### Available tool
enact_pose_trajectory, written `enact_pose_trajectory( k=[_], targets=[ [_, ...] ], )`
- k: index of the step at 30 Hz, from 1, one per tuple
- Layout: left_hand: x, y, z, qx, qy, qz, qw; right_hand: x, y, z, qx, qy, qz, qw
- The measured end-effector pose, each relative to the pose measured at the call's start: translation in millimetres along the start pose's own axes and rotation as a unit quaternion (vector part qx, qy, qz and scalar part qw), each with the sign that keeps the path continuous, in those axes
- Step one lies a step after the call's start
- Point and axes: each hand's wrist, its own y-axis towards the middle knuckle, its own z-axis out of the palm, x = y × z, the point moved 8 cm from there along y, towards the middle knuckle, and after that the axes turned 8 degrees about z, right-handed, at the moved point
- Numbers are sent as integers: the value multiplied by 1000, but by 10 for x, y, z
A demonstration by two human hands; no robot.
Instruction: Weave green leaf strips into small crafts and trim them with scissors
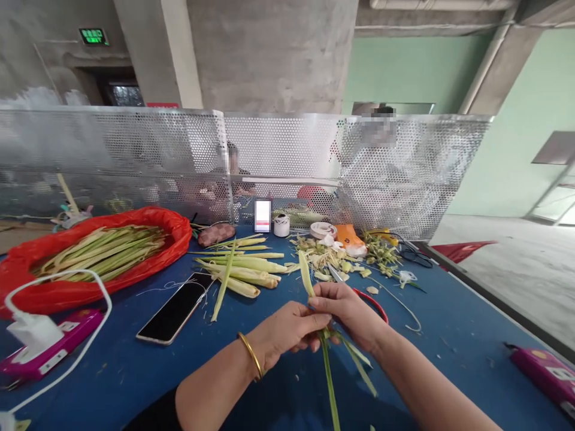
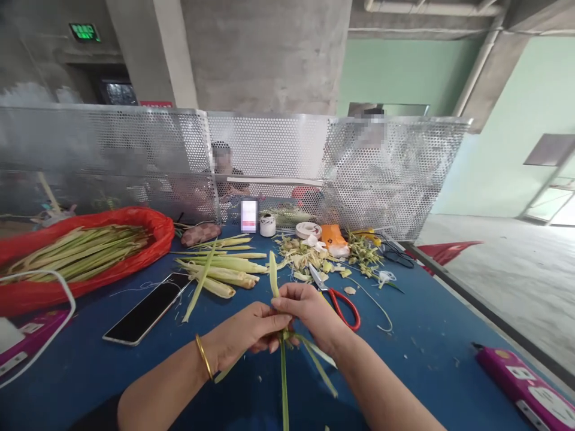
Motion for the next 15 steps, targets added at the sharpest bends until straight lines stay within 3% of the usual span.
enact_pose_trajectory(
  k=[7,12,15],
  targets=[
    [1,-34,69,14,20,-5,1000,46,9,-118,-106,35,-84,990],
    [87,-47,31,-14,-12,-26,1000,71,26,-148,-120,-30,-78,989],
    [116,-31,-66,-53,-50,-26,997,113,21,-145,-93,-136,-59,985]
  ],
)
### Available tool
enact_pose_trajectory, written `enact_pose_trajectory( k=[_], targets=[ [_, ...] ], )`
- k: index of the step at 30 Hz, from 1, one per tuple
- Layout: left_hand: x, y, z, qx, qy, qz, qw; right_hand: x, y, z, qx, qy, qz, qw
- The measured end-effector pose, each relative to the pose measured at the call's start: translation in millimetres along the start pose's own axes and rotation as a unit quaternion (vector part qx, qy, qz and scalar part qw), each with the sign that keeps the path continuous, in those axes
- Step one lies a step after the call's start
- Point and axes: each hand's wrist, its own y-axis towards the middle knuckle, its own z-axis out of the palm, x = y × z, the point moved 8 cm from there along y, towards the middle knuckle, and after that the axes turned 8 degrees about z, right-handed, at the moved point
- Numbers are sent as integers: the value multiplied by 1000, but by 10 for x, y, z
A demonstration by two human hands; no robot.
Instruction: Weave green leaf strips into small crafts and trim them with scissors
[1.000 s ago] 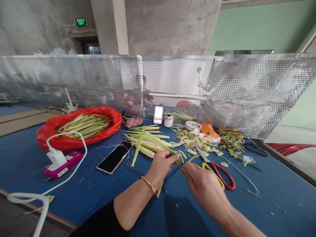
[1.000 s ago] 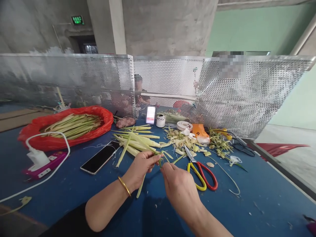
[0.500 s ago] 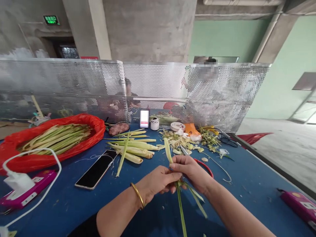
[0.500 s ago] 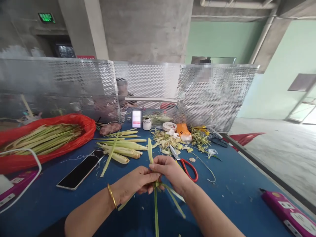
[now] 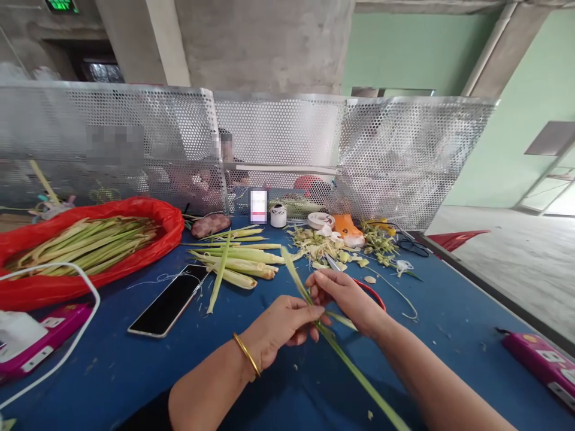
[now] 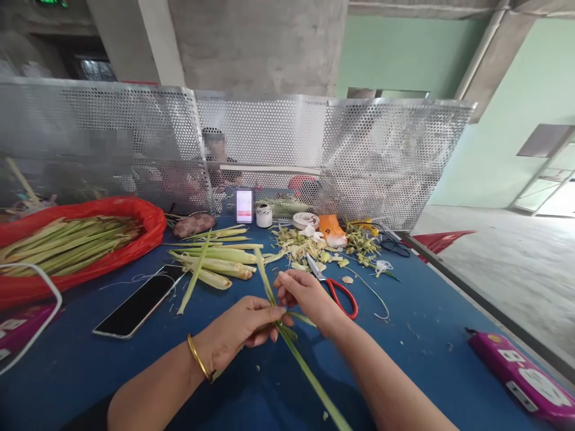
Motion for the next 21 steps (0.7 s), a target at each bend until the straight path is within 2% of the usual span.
enact_pose_trajectory(
  k=[3,5,10,13,18,21],
  targets=[
    [-11,30,-79,-22,-40,17,999,76,-38,-11,-20,-170,-41,984],
    [23,44,-78,-13,-75,1,997,103,-65,2,-45,-228,-69,970],
    [153,35,-6,10,-158,-80,984,3,-55,44,-55,-206,-49,976],
    [168,13,26,15,-157,-102,982,24,-61,33,-66,-223,-61,971],
    [115,-14,70,45,-132,-85,987,164,-94,-62,-136,-256,-131,948],
    [106,-17,82,60,-143,-77,985,161,-78,-114,-170,-258,-142,940]
  ],
)
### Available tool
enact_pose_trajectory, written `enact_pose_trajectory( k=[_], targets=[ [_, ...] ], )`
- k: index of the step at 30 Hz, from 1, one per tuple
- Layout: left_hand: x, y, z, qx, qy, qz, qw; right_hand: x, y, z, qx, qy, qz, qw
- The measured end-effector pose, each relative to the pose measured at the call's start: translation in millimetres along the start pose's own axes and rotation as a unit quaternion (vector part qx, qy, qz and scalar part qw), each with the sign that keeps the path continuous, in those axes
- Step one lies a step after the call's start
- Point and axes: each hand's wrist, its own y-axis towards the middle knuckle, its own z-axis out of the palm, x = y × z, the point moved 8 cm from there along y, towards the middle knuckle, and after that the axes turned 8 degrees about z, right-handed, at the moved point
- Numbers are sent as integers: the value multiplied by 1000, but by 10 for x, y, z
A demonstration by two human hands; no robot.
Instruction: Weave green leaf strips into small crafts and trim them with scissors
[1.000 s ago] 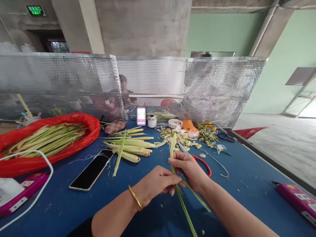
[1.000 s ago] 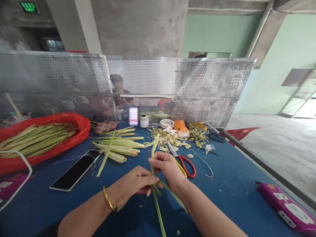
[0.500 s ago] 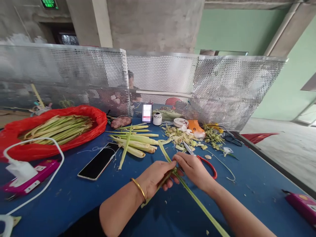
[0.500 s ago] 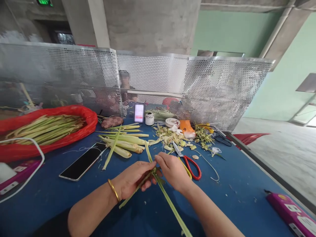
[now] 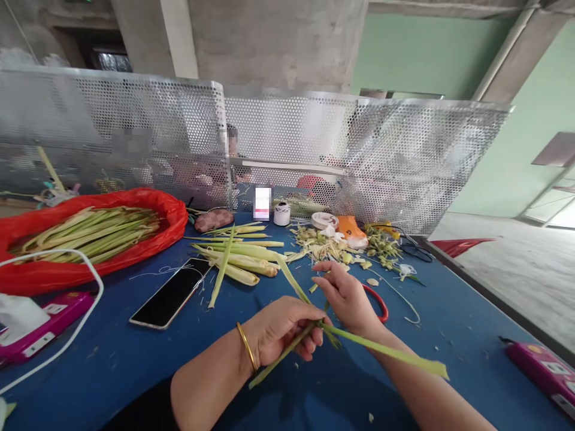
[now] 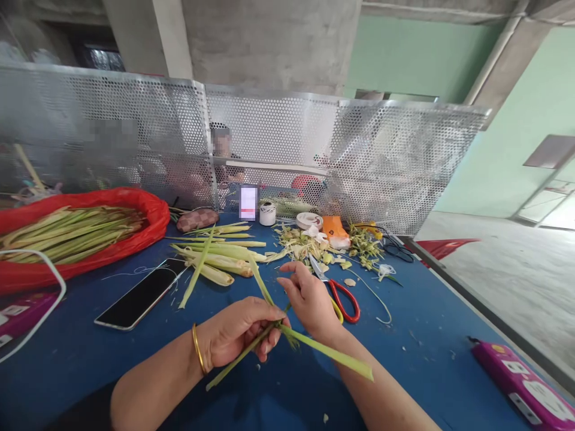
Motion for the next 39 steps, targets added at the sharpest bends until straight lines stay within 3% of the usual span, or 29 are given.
enact_pose_trajectory(
  k=[5,8,11,15,18,21,23,25,30,39],
  targets=[
    [-28,-3,-25,-10,-11,15,1000,-47,12,-34,-43,2,8,999],
    [-16,-13,8,3,-1,9,1000,-55,15,-32,-42,4,12,999],
    [-20,-12,-16,-22,-36,14,999,-70,40,-40,-38,-11,9,999],
    [-175,-10,-166,-96,-111,93,985,-13,35,-196,-115,-56,-40,991],
    [-364,-29,-262,-122,-136,182,966,-42,-17,-283,-165,-53,5,985],
    [-474,-56,-306,-140,-132,238,952,-36,-70,-66,-63,8,58,996],
    [-484,-63,-294,-145,-125,249,949,56,-136,161,31,66,47,996],
    [-454,-58,-269,-149,-115,242,952,113,-202,320,78,110,46,990],
    [-392,-38,-255,-167,-86,232,955,68,-264,411,68,146,68,985],
    [-411,-41,-284,-171,-82,235,953,121,-277,385,112,182,61,975]
  ],
)
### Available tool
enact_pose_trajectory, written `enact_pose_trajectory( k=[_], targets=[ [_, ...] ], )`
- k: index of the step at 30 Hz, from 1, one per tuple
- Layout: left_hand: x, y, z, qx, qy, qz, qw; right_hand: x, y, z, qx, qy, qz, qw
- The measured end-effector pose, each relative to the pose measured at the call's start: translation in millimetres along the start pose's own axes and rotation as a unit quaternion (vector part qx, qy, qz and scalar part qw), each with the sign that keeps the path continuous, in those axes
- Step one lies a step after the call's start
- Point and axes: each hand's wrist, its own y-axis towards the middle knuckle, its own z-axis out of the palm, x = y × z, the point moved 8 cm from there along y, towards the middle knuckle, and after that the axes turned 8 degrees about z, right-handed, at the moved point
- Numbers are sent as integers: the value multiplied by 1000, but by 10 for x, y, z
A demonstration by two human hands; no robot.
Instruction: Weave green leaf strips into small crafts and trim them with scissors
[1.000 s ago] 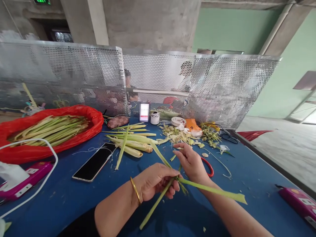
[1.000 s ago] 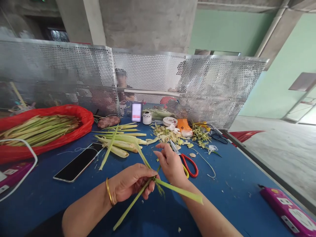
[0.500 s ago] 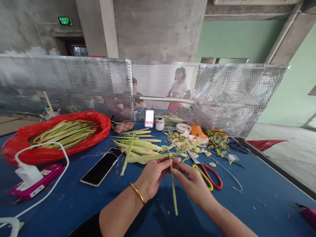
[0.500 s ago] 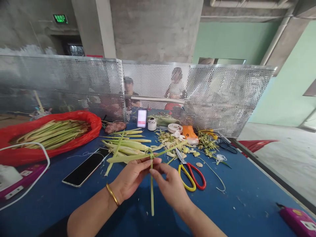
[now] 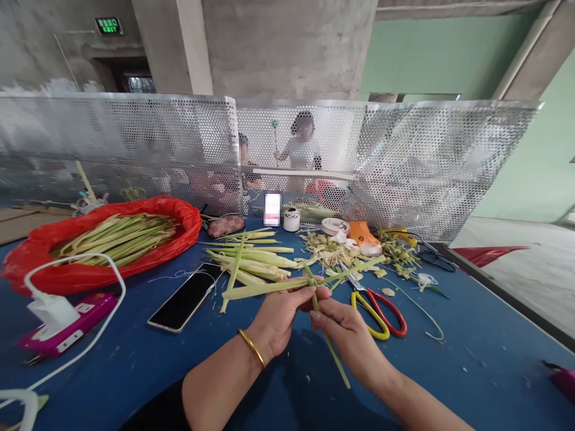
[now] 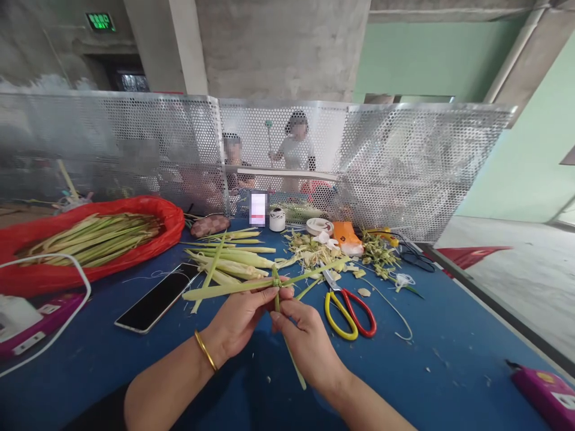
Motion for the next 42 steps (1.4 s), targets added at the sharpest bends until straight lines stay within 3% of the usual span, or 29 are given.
enact_pose_trajectory(
  k=[9,16,20,26,29,33,37,42],
  targets=[
    [1,14,-35,-3,-2,-8,1000,0,-7,76,25,-1,-13,1000],
    [-30,-6,29,18,20,9,1000,-75,2,55,-27,-21,-13,999],
    [33,-7,-26,-16,23,4,1000,-47,-16,90,-28,-71,-38,996],
    [23,1,-93,-51,36,9,998,-2,-54,133,1,-59,-31,998],
    [-53,24,-88,-37,8,24,999,-28,-9,-52,-57,-1,3,998],
    [27,11,-33,4,-30,-37,999,-80,47,-361,-161,158,28,974],
    [122,-16,30,42,-7,-61,997,-66,78,-360,-149,196,17,969],
    [75,-6,-2,14,76,-14,997,-92,47,-293,-147,195,11,970]
  ],
)
